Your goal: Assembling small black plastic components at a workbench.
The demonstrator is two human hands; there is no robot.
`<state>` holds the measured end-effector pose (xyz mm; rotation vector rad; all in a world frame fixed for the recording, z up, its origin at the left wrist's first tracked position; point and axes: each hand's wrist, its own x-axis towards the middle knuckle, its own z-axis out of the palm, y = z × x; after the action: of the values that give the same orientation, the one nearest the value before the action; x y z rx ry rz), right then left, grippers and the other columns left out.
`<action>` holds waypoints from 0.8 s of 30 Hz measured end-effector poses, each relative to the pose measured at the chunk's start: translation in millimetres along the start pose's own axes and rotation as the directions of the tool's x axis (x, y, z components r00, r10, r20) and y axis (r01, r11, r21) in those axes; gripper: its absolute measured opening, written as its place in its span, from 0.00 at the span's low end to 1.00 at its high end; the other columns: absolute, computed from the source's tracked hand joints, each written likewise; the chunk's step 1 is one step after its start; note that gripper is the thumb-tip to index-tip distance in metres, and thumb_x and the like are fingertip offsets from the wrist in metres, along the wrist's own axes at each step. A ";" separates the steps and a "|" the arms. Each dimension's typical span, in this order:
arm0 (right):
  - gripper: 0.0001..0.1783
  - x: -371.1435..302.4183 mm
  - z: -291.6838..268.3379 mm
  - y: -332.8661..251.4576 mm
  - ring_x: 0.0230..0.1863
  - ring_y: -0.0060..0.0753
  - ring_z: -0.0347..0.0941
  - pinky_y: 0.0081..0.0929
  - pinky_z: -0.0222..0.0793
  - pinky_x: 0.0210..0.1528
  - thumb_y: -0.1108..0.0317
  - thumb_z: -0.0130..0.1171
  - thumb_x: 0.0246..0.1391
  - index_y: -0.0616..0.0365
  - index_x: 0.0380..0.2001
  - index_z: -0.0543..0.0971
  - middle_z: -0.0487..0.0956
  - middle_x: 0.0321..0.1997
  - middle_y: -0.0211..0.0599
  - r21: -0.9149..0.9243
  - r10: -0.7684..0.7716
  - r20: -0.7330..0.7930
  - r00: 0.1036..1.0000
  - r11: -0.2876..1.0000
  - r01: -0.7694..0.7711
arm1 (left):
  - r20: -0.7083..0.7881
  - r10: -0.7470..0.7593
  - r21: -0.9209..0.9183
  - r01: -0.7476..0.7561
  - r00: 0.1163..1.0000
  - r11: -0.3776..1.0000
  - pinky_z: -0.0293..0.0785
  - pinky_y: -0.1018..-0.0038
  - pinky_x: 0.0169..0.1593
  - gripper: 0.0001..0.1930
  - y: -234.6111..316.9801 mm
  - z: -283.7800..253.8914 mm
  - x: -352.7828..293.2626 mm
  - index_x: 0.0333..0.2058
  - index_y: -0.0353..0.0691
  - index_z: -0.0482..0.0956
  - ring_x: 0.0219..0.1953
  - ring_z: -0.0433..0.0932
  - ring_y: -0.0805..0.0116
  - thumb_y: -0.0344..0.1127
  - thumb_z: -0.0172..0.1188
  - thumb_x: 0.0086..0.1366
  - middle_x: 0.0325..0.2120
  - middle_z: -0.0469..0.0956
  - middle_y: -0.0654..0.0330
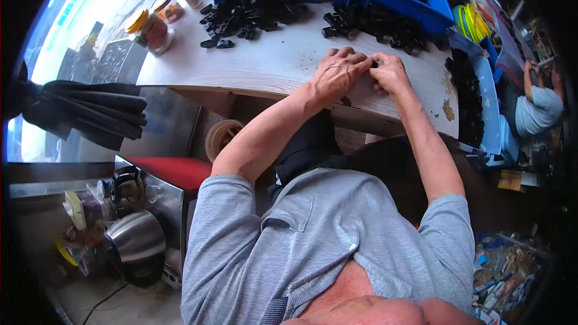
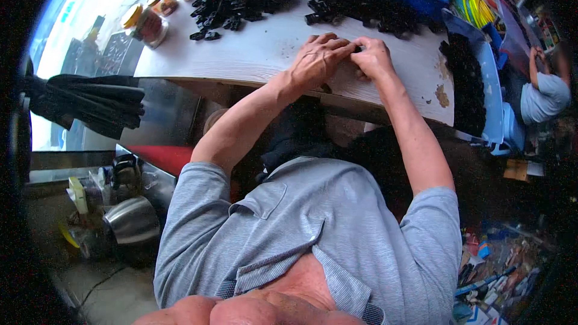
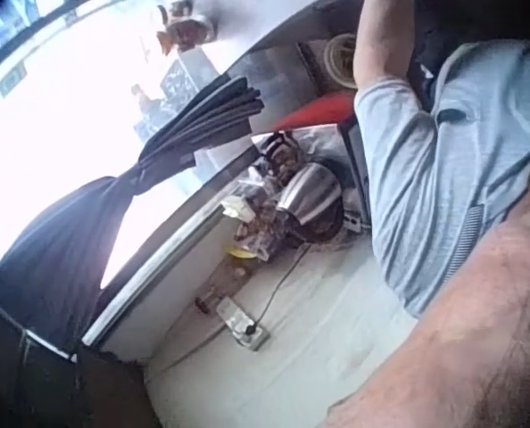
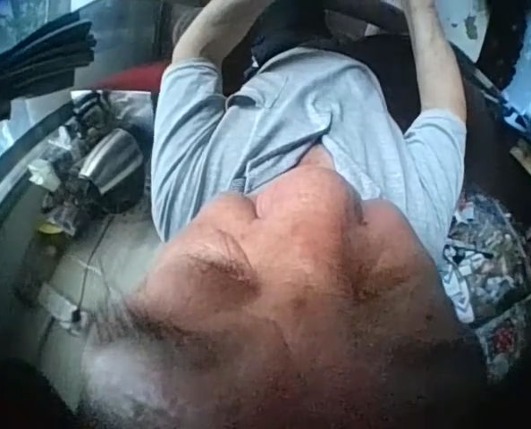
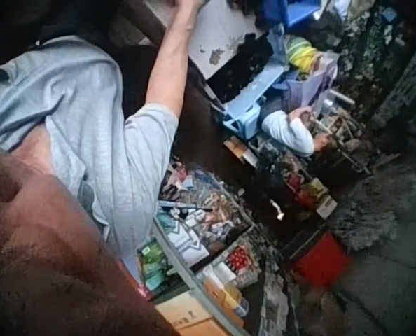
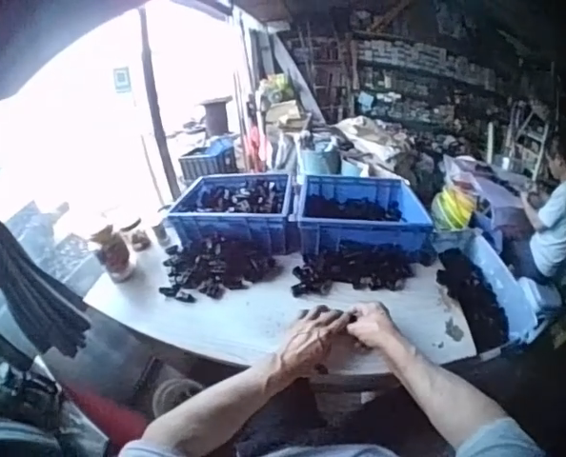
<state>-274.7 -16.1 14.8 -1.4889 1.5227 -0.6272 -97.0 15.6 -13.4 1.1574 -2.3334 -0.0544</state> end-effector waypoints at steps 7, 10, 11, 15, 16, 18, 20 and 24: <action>0.15 -5.6 -8.8 5.0 0.13 0.24 0.71 0.27 0.70 0.14 0.71 0.65 0.50 0.59 0.42 0.79 0.75 0.18 0.32 0.125 0.042 0.029 0.999 0.991 -0.045 | -0.274 -0.118 -0.031 0.114 0.954 0.993 0.69 0.54 0.58 0.25 -6.6 -2.2 -5.7 0.57 0.45 0.73 0.59 0.69 0.47 0.29 0.60 0.59 0.56 0.73 0.53; 0.22 -20.4 -15.1 1.0 0.13 0.23 0.69 0.27 0.70 0.15 0.67 0.68 0.49 0.62 0.47 0.76 0.71 0.15 0.29 0.227 0.092 0.042 0.995 0.969 -0.099 | -0.537 -0.194 0.125 0.304 0.821 0.944 0.72 0.57 0.50 0.16 -64.6 -30.2 -17.9 0.48 0.42 0.80 0.48 0.76 0.52 0.26 0.57 0.60 0.44 0.81 0.55; 0.28 -24.1 -17.5 -0.8 0.13 0.23 0.68 0.26 0.69 0.15 0.65 0.70 0.48 0.63 0.51 0.73 0.68 0.14 0.26 0.263 0.121 0.032 0.992 0.957 -0.125 | -0.562 -0.211 0.251 0.408 0.800 0.878 0.72 0.58 0.48 0.17 -82.1 -40.3 -24.2 0.48 0.43 0.80 0.47 0.76 0.53 0.26 0.56 0.59 0.46 0.81 0.55; 0.30 -28.3 -33.4 1.9 0.13 0.23 0.70 0.26 0.74 0.18 0.63 0.71 0.47 0.62 0.52 0.73 0.67 0.13 0.24 0.347 0.186 0.021 0.982 0.920 -0.181 | -0.294 -0.366 0.513 0.469 0.883 0.719 0.73 0.58 0.51 0.19 -133.4 -60.7 -48.2 0.50 0.44 0.80 0.49 0.75 0.52 0.35 0.63 0.59 0.48 0.80 0.57; 0.30 -27.2 -42.1 8.2 0.14 0.23 0.71 0.25 0.76 0.19 0.62 0.72 0.47 0.61 0.52 0.73 0.68 0.13 0.24 0.357 0.187 0.006 0.982 0.917 -0.177 | -0.285 -0.357 0.505 0.456 0.889 0.733 0.73 0.58 0.51 0.19 -132.6 -60.4 -46.9 0.50 0.44 0.80 0.49 0.75 0.52 0.35 0.63 0.59 0.48 0.80 0.57; 0.29 -21.0 -58.5 22.0 0.14 0.23 0.72 0.26 0.76 0.19 0.61 0.72 0.47 0.60 0.51 0.73 0.68 0.13 0.24 0.392 0.192 -0.036 0.981 0.905 -0.163 | -0.266 -0.356 0.401 0.438 0.896 0.804 0.74 0.59 0.52 0.21 -126.1 -56.1 -47.3 0.52 0.44 0.79 0.52 0.74 0.53 0.36 0.65 0.58 0.51 0.78 0.59; 0.26 -18.7 -72.3 26.9 0.14 0.24 0.72 0.28 0.77 0.20 0.61 0.72 0.48 0.58 0.48 0.75 0.69 0.13 0.24 0.426 0.196 -0.114 0.974 0.895 -0.130 | -0.296 -0.277 0.370 0.377 0.914 0.849 0.74 0.60 0.50 0.16 -119.4 -50.1 -48.0 0.46 0.43 0.79 0.49 0.75 0.54 0.33 0.61 0.59 0.48 0.79 0.59; 0.19 -5.8 -119.9 54.6 0.16 0.28 0.73 0.34 0.80 0.24 0.61 0.71 0.50 0.54 0.43 0.78 0.70 0.14 0.27 0.520 0.283 -0.304 0.910 0.850 -0.090 | -0.183 -0.261 0.245 0.301 0.948 0.921 0.76 0.61 0.51 0.17 -79.4 -54.5 -41.4 0.47 0.43 0.79 0.50 0.76 0.53 0.27 0.61 0.57 0.48 0.78 0.57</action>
<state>-405.3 -29.1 27.1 -0.8395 1.6027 -1.1332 7.1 7.0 -5.6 1.5714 -2.0729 0.2476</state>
